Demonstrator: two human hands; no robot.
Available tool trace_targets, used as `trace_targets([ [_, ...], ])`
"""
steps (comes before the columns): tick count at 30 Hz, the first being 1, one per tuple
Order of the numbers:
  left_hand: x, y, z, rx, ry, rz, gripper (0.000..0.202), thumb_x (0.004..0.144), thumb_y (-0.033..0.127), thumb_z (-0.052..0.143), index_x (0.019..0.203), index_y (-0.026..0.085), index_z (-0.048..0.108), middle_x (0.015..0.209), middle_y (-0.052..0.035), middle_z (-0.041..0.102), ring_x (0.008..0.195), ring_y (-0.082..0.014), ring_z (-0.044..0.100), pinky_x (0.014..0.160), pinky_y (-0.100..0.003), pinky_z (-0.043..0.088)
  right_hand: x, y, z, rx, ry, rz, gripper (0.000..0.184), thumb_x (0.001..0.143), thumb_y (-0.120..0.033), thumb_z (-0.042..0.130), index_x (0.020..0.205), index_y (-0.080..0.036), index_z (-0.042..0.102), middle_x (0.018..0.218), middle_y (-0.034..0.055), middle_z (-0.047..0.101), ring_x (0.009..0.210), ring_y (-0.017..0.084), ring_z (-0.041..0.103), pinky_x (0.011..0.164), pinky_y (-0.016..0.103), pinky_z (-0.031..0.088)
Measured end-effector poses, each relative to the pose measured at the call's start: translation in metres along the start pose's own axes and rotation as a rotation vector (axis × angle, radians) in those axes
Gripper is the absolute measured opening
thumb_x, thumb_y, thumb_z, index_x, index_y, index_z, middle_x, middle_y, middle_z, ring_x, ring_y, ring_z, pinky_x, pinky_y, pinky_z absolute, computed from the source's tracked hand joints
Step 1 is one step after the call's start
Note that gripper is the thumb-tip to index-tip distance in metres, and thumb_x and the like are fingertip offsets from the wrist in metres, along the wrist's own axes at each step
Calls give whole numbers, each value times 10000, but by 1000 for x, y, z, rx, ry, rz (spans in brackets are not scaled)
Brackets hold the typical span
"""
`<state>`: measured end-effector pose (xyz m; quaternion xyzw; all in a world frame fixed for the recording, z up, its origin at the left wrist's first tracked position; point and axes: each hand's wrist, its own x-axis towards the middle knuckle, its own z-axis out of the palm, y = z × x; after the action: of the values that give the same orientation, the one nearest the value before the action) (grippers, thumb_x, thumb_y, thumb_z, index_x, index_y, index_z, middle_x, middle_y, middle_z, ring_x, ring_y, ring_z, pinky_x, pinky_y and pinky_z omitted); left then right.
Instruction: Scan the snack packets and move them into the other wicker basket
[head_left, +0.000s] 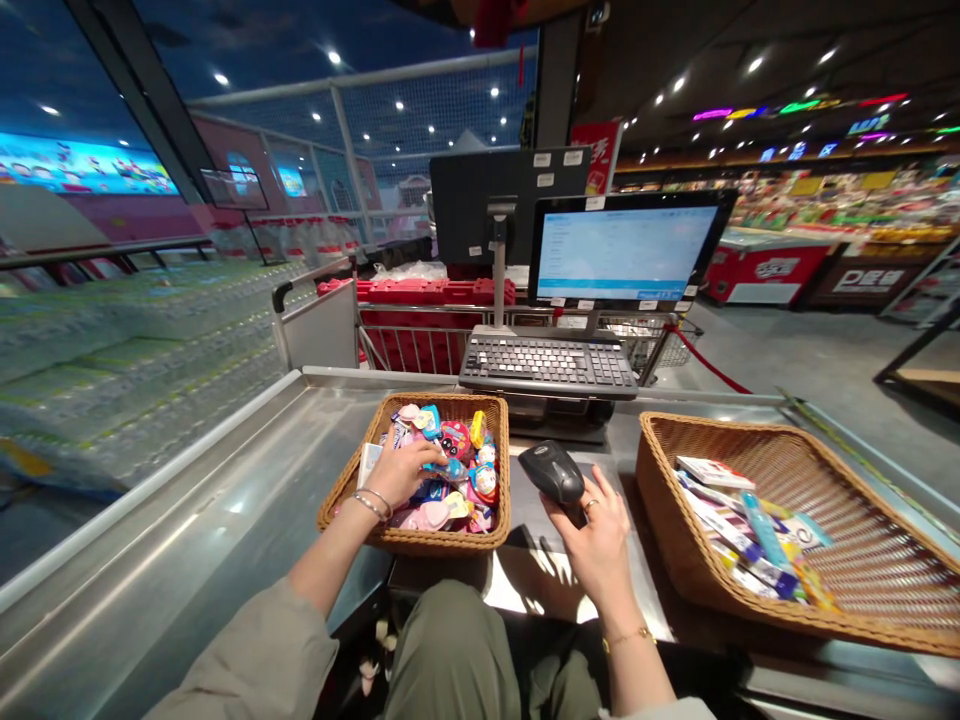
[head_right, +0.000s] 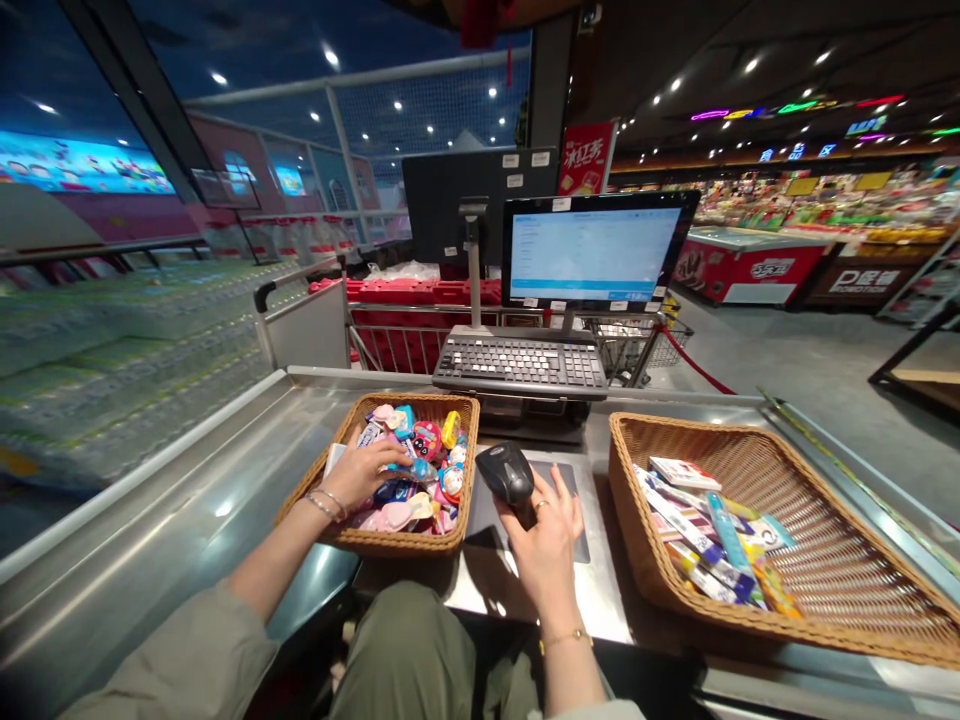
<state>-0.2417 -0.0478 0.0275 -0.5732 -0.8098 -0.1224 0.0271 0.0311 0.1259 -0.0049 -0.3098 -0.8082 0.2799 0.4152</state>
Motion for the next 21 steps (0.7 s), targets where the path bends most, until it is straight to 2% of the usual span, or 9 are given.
trace_targets([
  [4, -2, 5, 3, 3, 36, -6, 155, 848, 355, 680, 989, 297, 707, 1122, -7, 728, 1071, -218, 665, 1188, -608, 42, 0, 0, -1, 7, -8, 1, 376, 819, -572, 604, 948, -239, 724, 1197, 77, 686, 1352, 342, 423, 1103, 609, 248],
  [6, -3, 8, 4, 28, 62, 8, 133, 888, 372, 627, 960, 291, 704, 1075, 0, 743, 1034, -206, 677, 1193, -592, 54, -1, -1, -1, 14, -16, 1, 369, 818, -566, 606, 940, -239, 723, 1196, 78, 686, 1356, 338, 417, 1105, 602, 250],
  [9, -5, 11, 6, 87, 95, 29, 170, 920, 284, 563, 1051, 297, 671, 1118, -9, 742, 1045, -209, 682, 1186, -616, 1, -1, 0, -1, 17, -20, 3, 361, 821, -557, 599, 937, -238, 721, 1194, 79, 687, 1360, 331, 411, 1112, 592, 243],
  [13, -2, 10, 10, 158, 110, 16, 452, 892, 133, 480, 1320, 269, 538, 1341, -87, 627, 1195, -239, 624, 1181, -629, -77, -1, 0, -1, 12, -24, 16, 352, 817, -549, 607, 923, -234, 720, 1204, 76, 683, 1361, 333, 408, 1117, 584, 228],
  [17, 5, 6, 16, 206, 95, -4, 481, 863, 51, 399, 1263, 236, 592, 1382, -116, 581, 1151, -246, 653, 1202, -605, -64, -1, -1, -1, 4, -25, 16, 354, 833, -544, 585, 919, -227, 717, 1210, 81, 679, 1361, 332, 406, 1119, 580, 214],
  [21, 7, 5, 19, 235, 85, -41, 417, 849, 50, 435, 1173, 222, 634, 1370, -124, 593, 1134, -256, 662, 1205, -623, -20, -1, -1, 0, 5, -20, 20, 352, 832, -551, 579, 918, -238, 713, 1209, 77, 680, 1358, 327, 410, 1117, 585, 207],
])
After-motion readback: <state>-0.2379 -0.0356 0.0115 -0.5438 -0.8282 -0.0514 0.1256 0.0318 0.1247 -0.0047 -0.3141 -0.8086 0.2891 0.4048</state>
